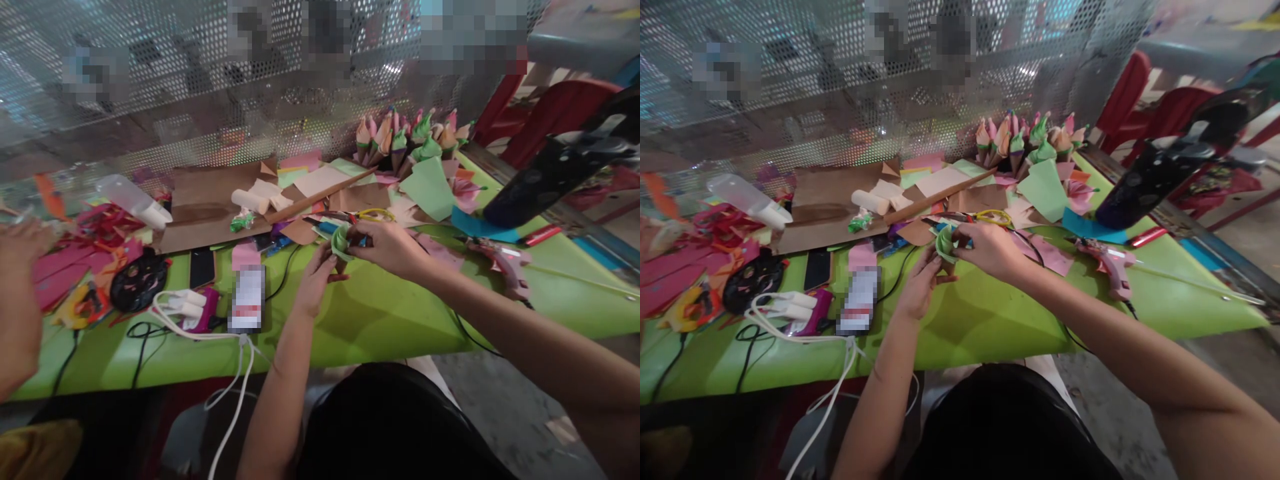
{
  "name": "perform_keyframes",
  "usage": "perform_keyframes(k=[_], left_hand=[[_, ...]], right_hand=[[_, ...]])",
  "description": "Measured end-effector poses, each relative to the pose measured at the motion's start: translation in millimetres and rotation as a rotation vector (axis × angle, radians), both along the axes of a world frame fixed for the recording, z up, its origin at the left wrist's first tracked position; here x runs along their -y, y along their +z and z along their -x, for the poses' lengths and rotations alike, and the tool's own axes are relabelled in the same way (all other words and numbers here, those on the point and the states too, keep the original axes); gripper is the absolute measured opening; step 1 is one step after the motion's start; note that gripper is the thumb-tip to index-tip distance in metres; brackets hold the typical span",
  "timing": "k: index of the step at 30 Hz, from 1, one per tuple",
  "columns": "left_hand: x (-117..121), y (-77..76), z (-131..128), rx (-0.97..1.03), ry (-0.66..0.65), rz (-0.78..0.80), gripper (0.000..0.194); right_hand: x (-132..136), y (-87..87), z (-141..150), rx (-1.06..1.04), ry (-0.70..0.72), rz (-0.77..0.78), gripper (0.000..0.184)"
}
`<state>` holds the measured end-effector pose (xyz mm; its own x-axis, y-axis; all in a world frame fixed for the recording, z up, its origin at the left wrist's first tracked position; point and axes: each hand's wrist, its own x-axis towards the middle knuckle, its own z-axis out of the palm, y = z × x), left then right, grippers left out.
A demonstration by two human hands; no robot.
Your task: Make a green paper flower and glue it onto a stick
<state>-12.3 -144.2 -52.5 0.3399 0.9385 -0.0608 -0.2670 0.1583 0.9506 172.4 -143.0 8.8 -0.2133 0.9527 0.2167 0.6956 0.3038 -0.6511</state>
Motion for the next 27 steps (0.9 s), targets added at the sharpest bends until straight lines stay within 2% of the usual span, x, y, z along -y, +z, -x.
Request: perform_keyframes(k=[5, 7, 10, 12, 20, 27], left_hand=[[-1, -0.9, -1, -0.029, 0.055, -0.03, 0.046], [-2, -2.1, -2, -0.036, 0.073, -0.037, 0.048], [-3, -3.6, -3, -0.042, 0.094, -0.043, 0.05], [-3, -4.3, -4, -0.05, 0.097, -0.05, 0.05], [-2, -5.4, -7, -0.042, 0.059, -0.023, 0.03], [1, 3.4, -7, -0.103, 0.039, 0.003, 0.039]], right_hand=[[5, 0.6, -1, 0.035, -0.109, -0.1, 0.011], [8, 1.3, -1, 0.023, -0.08, -0.136, 0.007], [12, 1.1, 1, 0.019, 0.001, -0.165, 0.016], [14, 0.0, 3, 0.032, 0.025, -0.156, 0.016], [14, -2.6, 9, 0.115, -0.002, -0.16, 0.016], [13, -8.0, 8, 0.148, -0.001, -0.239, 0.014]])
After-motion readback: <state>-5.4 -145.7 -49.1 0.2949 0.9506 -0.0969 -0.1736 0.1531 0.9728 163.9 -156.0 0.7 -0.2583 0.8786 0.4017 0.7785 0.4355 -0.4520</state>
